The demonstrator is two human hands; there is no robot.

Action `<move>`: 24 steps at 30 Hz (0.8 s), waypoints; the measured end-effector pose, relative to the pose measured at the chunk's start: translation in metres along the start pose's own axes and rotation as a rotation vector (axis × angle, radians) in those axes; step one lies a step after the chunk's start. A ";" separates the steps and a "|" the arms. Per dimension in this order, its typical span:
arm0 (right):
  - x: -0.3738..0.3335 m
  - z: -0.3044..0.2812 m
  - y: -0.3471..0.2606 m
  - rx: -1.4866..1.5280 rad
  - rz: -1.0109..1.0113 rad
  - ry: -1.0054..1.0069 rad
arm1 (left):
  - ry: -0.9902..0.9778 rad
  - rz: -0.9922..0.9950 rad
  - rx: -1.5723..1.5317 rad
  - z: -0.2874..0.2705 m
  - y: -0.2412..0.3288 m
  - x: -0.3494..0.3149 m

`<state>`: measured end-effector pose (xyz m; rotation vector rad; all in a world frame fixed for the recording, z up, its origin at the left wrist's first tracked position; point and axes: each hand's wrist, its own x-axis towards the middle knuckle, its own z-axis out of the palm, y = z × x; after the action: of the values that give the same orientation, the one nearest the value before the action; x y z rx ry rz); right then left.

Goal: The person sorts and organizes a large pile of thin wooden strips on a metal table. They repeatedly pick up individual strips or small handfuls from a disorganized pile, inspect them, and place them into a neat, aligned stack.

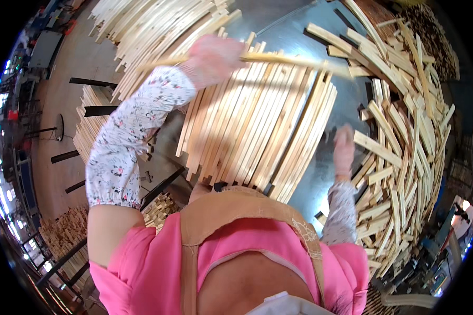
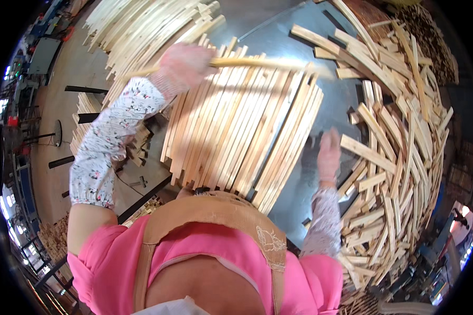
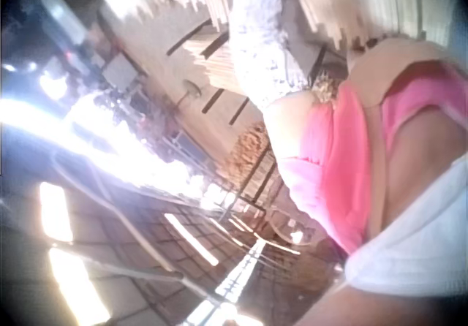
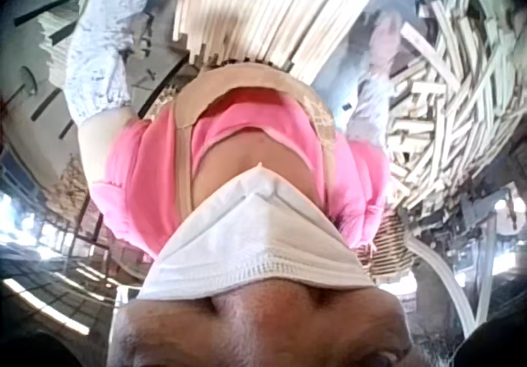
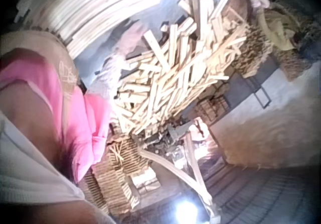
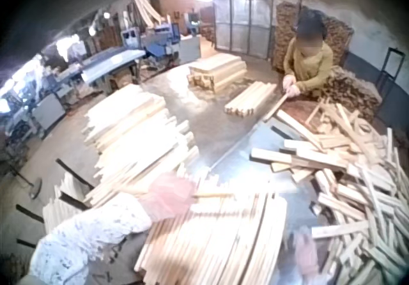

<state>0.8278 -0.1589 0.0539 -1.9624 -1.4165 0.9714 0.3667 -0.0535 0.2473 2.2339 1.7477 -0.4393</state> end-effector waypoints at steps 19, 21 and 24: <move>0.035 0.105 -0.079 -0.490 -0.037 -0.034 | 0.381 -0.340 -0.644 0.268 -0.097 -0.016; 0.033 0.115 -0.053 -0.055 -0.016 -0.058 | 0.404 -0.353 -0.976 0.271 -0.084 -0.011; 0.032 0.111 -0.033 0.404 0.073 -0.171 | 0.348 -0.343 -1.402 0.237 -0.075 -0.011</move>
<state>0.7261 -0.1176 0.0043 -1.6714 -1.1296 1.3666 0.2748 -0.1388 0.0327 1.0076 1.6725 0.9164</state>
